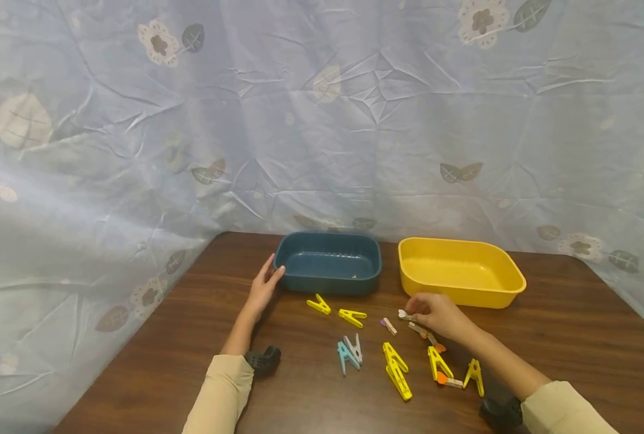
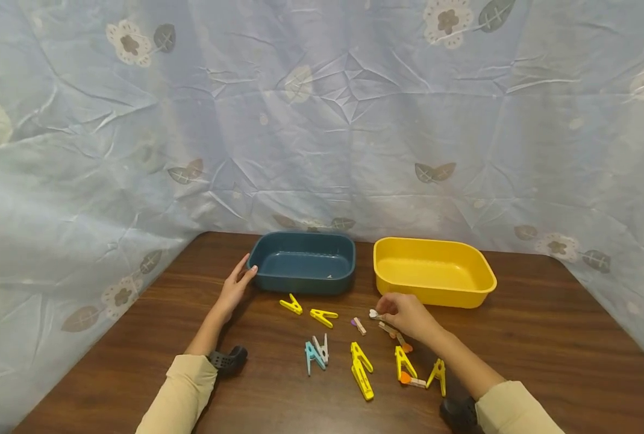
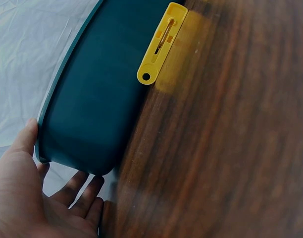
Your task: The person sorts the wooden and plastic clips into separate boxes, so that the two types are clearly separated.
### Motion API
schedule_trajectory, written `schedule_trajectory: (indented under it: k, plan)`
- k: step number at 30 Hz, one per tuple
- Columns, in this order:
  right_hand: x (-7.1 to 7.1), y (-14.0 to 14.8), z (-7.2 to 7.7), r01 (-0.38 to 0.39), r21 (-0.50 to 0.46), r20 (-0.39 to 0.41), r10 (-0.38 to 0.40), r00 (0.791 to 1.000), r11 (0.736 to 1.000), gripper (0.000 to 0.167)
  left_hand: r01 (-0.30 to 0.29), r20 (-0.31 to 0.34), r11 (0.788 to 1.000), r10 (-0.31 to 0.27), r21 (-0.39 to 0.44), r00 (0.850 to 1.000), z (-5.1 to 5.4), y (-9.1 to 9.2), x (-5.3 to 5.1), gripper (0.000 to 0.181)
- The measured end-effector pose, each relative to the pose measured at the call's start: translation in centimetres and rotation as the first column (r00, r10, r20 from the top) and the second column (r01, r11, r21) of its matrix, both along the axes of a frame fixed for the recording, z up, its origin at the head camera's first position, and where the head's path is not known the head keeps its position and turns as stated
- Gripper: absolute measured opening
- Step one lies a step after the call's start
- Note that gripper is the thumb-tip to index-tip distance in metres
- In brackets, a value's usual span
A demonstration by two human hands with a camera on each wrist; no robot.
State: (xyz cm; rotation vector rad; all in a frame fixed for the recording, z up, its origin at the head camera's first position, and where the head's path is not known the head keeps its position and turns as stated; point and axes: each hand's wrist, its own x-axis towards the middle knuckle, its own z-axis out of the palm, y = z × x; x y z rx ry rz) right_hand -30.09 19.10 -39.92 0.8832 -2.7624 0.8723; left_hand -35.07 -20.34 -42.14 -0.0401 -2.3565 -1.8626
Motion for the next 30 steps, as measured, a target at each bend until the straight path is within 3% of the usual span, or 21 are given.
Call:
schedule_trajectory:
  k: [7,15,22,25,30]
  plan:
    - [0.1,0.1,-0.4,-0.040,0.021,0.008,0.040,0.999,0.999,0.015,-0.015,-0.010,1.000,0.015,0.005,1.000,-0.6,0.2,0.2,0.065]
    - [0.0,-0.3,-0.7,-0.013,0.047,-0.004,0.013,1.000,0.999,0.018,-0.007,-0.056,0.999,0.005,-0.037,0.998,-0.6,0.2,0.7,0.067]
    - [-0.1,-0.9,0.3,-0.001,0.075,-0.009,0.002,1.000,0.997,0.019,-0.011,-0.007,1.000,0.011,0.000,1.000,-0.5,-0.2,0.1,0.065]
    - [0.0,-0.9,0.8,0.021,0.085,0.005,-0.021,1.000,0.996,0.019,0.002,-0.008,1.000,-0.002,-0.001,1.000,-0.3,-0.1,0.0,0.067]
    - [-0.2,-0.9,1.0,0.028,0.073,0.025,-0.030,0.999,0.997,0.017,0.015,0.006,1.000,-0.015,0.026,1.000,1.6,0.5,1.3,0.064]
